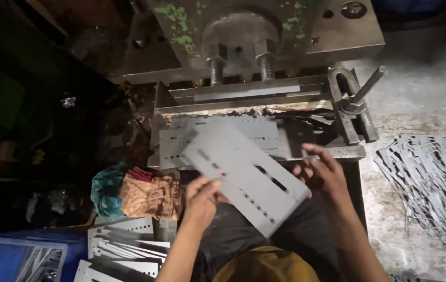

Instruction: Feeding metal plates into a stamping press and stacking the finished parts.

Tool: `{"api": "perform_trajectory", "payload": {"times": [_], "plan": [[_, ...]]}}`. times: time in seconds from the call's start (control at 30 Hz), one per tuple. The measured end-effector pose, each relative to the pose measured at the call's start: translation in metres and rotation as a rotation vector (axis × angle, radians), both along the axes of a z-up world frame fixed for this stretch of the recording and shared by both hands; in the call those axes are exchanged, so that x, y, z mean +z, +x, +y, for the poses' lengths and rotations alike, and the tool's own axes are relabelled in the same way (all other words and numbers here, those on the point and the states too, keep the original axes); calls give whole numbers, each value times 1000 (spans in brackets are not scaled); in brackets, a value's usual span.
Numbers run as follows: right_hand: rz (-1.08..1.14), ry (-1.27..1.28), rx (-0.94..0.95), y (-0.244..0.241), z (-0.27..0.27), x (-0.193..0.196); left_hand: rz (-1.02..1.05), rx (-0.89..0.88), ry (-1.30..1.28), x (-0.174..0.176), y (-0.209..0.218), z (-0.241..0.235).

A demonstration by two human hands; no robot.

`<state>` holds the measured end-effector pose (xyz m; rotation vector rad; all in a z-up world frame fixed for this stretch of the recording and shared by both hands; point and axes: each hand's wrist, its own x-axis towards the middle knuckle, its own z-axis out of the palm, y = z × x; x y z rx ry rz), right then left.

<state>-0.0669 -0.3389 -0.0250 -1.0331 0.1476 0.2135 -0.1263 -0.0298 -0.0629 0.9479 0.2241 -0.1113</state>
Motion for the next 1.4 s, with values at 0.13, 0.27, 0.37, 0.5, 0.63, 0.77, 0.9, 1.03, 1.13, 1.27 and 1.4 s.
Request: {"api": "perform_trajectory", "payload": {"times": [0.13,0.27,0.37,0.5,0.63,0.77,0.9,1.03,1.13,1.27,1.4], "plan": [[-149,-193,124,62,29,28,-37,285,-62,0,-9,31],[-203,-195,113,130,71,29,-78,437,-64,28,-8,34],[-197,-107,28,138,87,29,-118,471,-54,28,3,33],[-154,15,-101,87,67,45,-344,462,-40,1,53,20],[-280,-148,-85,5,27,27,-409,290,-187,11,141,-17],[-100,-105,-169,-55,2,-11,-216,183,170,61,183,-64],[13,-48,-134,-81,-16,-68,-180,114,325,50,189,-63],[-219,147,-132,-64,-9,-62,-133,-595,294,66,129,-65],[-25,-68,-254,-39,-5,-33,-97,-933,79,65,77,-57],[-177,-362,238,19,-16,-64,-256,-888,-74,63,54,-29],[-131,-512,263,67,32,33,-249,-496,-116,57,30,-1]]}}
